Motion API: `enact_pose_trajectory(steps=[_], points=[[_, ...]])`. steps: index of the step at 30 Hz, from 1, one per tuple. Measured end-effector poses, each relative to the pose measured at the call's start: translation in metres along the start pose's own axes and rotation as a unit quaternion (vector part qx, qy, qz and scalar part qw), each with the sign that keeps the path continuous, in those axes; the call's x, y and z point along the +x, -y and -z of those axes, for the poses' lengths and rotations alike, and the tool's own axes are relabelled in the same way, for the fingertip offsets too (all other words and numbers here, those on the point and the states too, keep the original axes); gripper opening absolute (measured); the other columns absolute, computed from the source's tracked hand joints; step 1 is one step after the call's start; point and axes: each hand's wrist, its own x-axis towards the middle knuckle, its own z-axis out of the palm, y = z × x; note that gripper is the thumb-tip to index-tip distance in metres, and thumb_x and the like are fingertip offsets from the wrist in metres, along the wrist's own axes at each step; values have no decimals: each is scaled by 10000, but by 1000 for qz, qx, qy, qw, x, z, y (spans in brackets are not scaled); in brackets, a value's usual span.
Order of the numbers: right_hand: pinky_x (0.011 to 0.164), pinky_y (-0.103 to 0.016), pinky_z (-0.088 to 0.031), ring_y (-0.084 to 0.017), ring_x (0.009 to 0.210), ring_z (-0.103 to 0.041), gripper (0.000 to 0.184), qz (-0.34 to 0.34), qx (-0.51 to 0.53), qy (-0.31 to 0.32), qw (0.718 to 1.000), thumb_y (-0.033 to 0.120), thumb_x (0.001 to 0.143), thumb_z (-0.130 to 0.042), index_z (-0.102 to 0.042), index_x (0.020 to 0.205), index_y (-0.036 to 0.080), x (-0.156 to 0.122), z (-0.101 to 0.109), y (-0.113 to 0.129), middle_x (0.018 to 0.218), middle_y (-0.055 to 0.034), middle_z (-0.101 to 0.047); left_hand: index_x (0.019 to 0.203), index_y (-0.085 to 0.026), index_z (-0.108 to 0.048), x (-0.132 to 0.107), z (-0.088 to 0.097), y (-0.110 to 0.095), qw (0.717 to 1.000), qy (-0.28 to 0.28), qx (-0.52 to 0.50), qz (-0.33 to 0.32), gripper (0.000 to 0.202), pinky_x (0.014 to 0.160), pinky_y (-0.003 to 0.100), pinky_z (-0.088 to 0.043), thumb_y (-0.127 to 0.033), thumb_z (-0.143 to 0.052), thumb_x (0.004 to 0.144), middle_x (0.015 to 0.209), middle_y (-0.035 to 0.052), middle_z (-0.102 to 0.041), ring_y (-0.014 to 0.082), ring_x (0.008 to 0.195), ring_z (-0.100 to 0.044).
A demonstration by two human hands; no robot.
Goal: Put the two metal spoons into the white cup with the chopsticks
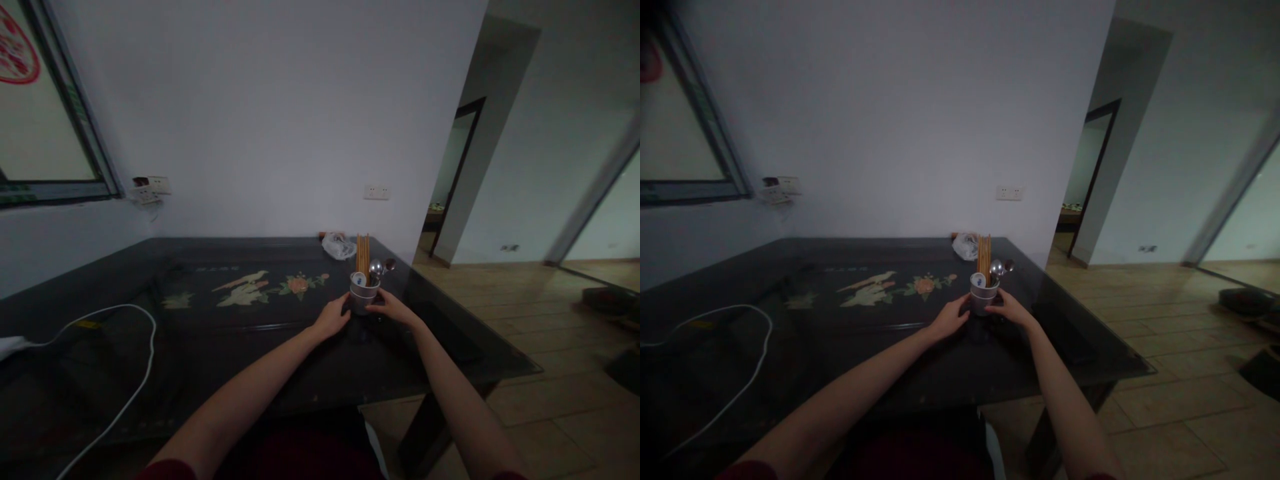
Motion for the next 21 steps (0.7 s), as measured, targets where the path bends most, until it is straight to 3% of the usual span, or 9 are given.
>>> enact_pose_trajectory(steps=[21], points=[[946,-449,-458,-252,996,-618,577,-12,-35,6,999,320,667,-744,-514,1165,142,-1,1,3,1140,-133,-630,1360,-165,-409,-1,-1,-1,1000,9,17,15,608,1067,429,-374,-162,-544,768,1327,112,-536,248,1216,-509]])
